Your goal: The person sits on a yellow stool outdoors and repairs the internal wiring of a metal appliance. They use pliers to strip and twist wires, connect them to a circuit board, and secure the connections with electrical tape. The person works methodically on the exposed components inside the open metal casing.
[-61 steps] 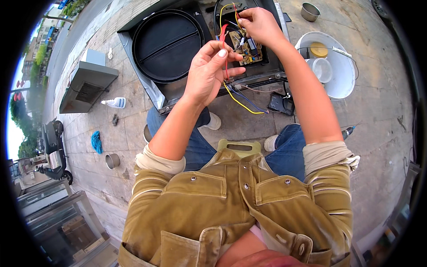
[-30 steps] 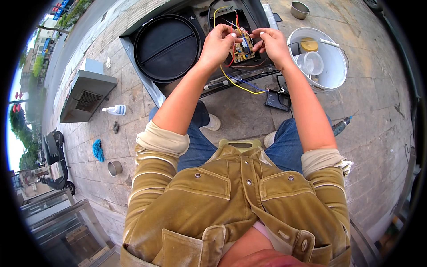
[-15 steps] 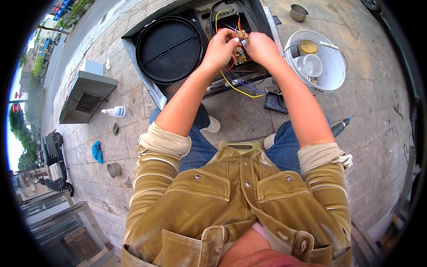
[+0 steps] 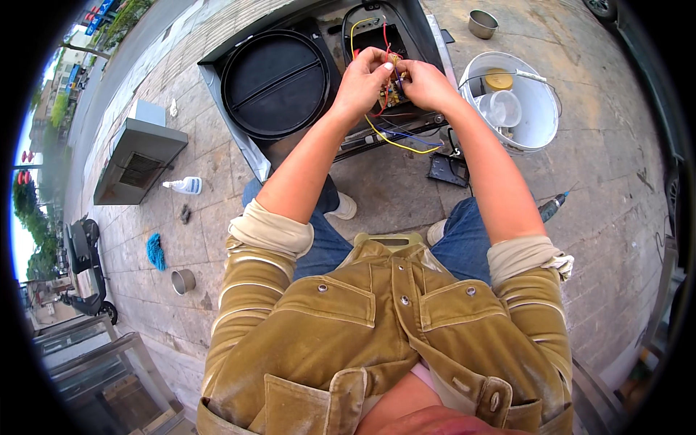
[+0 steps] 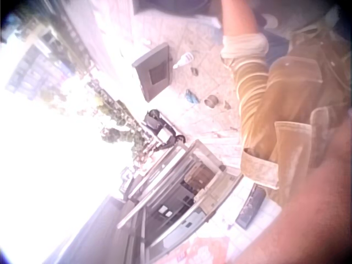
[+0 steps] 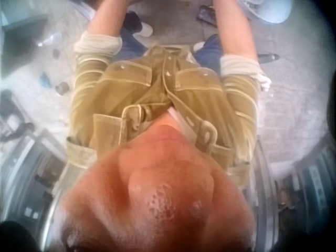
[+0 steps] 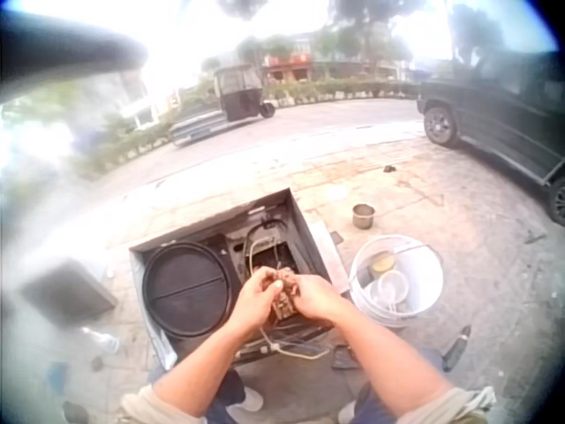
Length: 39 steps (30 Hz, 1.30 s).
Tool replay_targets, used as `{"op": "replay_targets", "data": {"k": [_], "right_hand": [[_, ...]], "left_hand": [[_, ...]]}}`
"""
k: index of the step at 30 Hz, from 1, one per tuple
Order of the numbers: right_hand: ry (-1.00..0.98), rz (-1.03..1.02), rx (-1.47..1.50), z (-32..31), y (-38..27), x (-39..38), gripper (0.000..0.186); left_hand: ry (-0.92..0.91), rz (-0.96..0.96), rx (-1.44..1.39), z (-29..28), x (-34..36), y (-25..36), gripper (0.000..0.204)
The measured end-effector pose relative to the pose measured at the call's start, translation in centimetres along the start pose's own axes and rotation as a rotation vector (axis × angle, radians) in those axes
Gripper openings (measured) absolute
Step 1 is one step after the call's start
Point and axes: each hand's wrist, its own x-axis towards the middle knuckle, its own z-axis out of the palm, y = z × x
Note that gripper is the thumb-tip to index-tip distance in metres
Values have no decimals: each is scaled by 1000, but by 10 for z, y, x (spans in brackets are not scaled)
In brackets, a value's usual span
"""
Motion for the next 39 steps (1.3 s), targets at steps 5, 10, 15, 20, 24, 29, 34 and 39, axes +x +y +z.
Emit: {"op": "replay_targets", "data": {"k": [5,10,15,20,24,29,34,39], "right_hand": [[57,-185,-130,-9,7,-36,26],[4,-521,-130,-23,5,-51,27],[-555,-271,57,-52,-6,-56,26],[-150,169,458,-54,-23,-41,32],[457,-239,98,-32,-20,3,26],[353,-95,284,-21,-34,25,29],[171,-56,855,1,-19,20,26],[267,8,1094,10,-24,13,23]], "left_hand": [[146,60,-109,5,-5,11,12],[202,66,2,0,7,16,17],[50,15,-29,-5,19,28,16],[57,10,-124,-7,17,18,15],[84,42,-163,0,10,18,16],[115,128,-129,-2,7,8,13],[177,161,-176,5,6,6,13],[200,201,-119,9,4,4,13]]}}
